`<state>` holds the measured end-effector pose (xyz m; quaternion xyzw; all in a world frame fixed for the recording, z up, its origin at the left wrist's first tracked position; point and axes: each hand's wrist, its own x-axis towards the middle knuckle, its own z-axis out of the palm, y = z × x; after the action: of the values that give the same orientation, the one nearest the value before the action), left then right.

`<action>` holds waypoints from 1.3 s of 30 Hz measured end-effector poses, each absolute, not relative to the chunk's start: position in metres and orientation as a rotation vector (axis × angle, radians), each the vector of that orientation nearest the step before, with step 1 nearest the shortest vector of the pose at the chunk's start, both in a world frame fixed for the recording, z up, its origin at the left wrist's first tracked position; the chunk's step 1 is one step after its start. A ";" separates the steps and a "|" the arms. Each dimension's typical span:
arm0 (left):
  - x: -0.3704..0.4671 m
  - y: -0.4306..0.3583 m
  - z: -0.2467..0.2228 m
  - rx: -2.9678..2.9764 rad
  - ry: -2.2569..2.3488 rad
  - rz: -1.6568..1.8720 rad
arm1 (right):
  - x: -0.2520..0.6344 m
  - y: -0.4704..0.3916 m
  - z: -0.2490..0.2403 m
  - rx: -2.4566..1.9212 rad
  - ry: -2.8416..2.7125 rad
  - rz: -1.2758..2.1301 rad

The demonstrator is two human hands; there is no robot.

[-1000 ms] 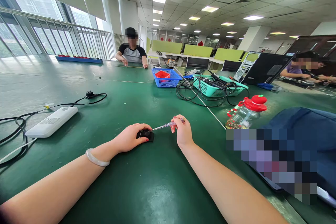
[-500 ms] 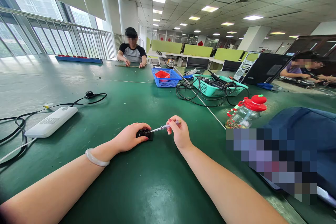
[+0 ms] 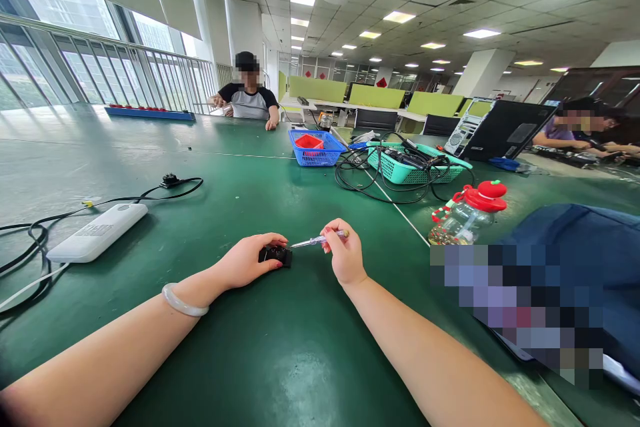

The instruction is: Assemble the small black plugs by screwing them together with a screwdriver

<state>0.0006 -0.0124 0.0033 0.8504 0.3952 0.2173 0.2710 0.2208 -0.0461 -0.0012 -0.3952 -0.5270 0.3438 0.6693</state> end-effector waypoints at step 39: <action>0.000 -0.014 0.008 2.234 1.031 0.561 | 0.233 -0.031 -0.002 -0.989 -1.111 1.154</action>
<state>-0.0003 -0.0143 0.0076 0.8434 0.3891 0.2116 0.3042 0.2333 -0.0309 -0.0024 -0.4246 -0.4772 0.4954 0.5887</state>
